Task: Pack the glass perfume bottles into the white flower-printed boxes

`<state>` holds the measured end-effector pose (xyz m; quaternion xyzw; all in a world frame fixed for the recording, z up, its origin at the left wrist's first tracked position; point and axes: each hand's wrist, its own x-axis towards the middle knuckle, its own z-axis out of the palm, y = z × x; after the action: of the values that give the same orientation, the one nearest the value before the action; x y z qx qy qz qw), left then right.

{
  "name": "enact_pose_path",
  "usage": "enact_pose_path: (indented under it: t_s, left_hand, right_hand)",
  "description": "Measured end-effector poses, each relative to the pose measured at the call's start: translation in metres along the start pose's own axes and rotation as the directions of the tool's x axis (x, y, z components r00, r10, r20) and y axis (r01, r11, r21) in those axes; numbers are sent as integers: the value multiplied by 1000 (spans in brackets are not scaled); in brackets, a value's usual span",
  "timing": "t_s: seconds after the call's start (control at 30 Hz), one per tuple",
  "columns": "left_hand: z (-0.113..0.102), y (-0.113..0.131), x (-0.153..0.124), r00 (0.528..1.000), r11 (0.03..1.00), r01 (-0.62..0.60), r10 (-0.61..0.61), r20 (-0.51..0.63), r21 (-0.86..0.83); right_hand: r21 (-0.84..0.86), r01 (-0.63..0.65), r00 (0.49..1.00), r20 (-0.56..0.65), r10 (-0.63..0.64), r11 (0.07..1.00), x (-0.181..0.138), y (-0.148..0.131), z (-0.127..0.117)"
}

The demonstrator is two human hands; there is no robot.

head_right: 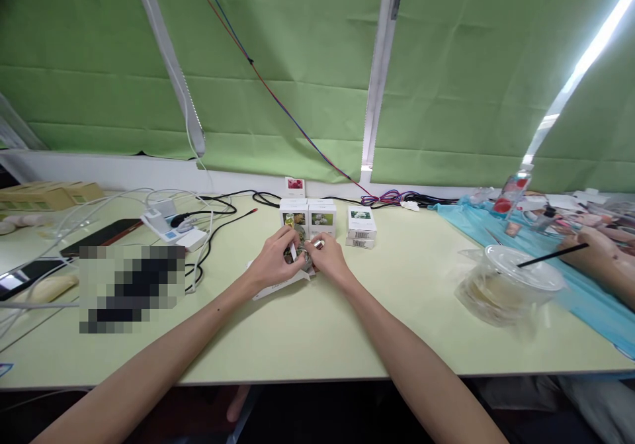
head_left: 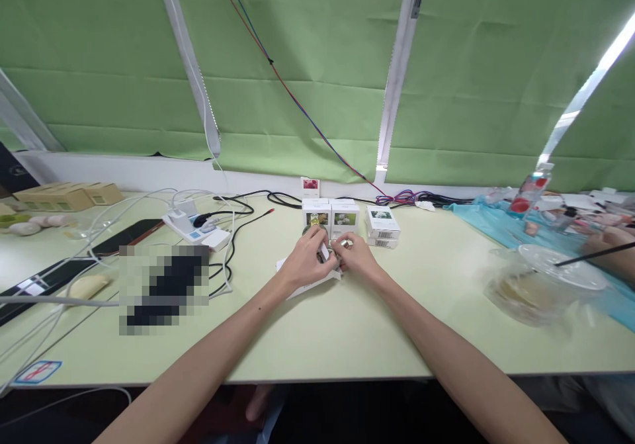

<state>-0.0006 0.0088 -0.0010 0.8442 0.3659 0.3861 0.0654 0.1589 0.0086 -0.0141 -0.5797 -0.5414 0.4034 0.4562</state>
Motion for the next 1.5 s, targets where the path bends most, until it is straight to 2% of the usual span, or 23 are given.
enact_pose_path:
  t_s: [0.23, 0.6, 0.87, 0.97, 1.13, 1.5]
  left_hand:
    - [0, 0, 0, 1000, 1000, -6, 6, -14, 1]
    - [0, 0, 0, 998, 1000, -17, 16, -54, -7]
    - [-1, 0, 1, 996, 999, -46, 44, -81, -18]
    - [-2, 1, 1, 995, 998, -53, 50, -82, -29]
    - [-1, 1, 0, 995, 998, -51, 48, -82, -38]
    - [-1, 2, 0, 995, 997, -55, 51, -86, -45]
  right_hand:
    - [74, 10, 1000, 20, -12, 997, 1, 4, 2]
    - [183, -75, 996, 53, 66, 980, 3, 1, 5]
    - [295, -154, 987, 93, 132, 943, -7, -12, 4]
    - [299, -160, 985, 108, 133, 941, -9, -14, 4]
    - [263, -97, 993, 87, 76, 960, -7, -10, 4]
    - [240, -81, 996, 63, 68, 967, -5, -6, 5]
